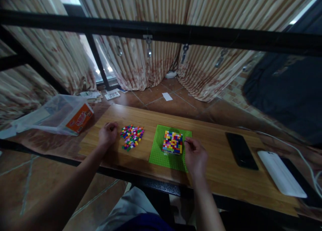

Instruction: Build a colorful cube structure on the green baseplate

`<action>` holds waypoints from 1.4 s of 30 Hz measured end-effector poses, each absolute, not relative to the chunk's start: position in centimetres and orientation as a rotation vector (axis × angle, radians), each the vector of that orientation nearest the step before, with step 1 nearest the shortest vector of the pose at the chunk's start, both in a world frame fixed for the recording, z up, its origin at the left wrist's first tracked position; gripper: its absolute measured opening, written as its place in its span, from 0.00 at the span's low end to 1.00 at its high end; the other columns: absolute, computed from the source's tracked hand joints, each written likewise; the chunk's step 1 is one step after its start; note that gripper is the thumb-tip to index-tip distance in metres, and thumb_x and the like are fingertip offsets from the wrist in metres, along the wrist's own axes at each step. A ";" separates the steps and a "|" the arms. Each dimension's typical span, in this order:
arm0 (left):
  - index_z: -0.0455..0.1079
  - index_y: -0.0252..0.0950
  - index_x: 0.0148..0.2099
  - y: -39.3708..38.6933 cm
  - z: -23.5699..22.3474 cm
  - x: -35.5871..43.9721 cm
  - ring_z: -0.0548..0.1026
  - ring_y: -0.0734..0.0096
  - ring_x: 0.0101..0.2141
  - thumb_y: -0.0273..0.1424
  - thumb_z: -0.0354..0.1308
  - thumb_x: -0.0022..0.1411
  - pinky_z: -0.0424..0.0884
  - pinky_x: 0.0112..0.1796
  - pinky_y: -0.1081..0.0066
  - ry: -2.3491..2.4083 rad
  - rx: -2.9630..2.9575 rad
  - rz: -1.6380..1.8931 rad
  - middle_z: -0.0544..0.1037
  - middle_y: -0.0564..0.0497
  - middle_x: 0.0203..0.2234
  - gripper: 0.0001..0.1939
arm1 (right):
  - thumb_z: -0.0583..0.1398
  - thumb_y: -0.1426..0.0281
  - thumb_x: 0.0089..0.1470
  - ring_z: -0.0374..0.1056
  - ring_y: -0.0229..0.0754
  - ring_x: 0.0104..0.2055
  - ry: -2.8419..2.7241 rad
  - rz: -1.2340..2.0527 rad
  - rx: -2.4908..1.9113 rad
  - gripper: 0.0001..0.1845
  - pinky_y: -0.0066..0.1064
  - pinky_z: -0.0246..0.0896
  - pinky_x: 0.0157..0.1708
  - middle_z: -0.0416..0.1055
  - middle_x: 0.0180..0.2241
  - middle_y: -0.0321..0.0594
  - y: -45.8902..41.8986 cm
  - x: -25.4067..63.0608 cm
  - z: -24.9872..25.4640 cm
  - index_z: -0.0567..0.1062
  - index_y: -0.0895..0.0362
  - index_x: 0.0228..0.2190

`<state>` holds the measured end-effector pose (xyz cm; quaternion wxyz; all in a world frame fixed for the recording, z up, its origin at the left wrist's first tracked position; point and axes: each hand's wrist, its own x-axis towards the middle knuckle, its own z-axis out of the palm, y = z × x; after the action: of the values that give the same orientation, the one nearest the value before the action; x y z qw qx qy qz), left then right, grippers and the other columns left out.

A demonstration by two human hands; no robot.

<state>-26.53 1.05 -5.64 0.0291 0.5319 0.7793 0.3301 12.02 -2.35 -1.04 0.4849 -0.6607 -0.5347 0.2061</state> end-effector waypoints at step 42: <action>0.76 0.37 0.36 1.0 -5.3 -26.2 0.77 0.63 0.38 0.27 0.53 0.58 0.69 0.38 0.70 2.414 1.622 1.000 0.79 0.46 0.36 0.10 | 0.52 0.64 0.59 0.72 0.45 0.39 -1.695 0.152 -1.616 0.19 0.39 0.66 0.43 0.76 0.38 0.46 -1.4 10.6 -1.5 0.76 0.57 0.45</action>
<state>-26.23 1.03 -5.30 0.0333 0.5271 0.7844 0.3252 10.58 -1.44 -1.47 0.3872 -0.6349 -0.6659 0.0595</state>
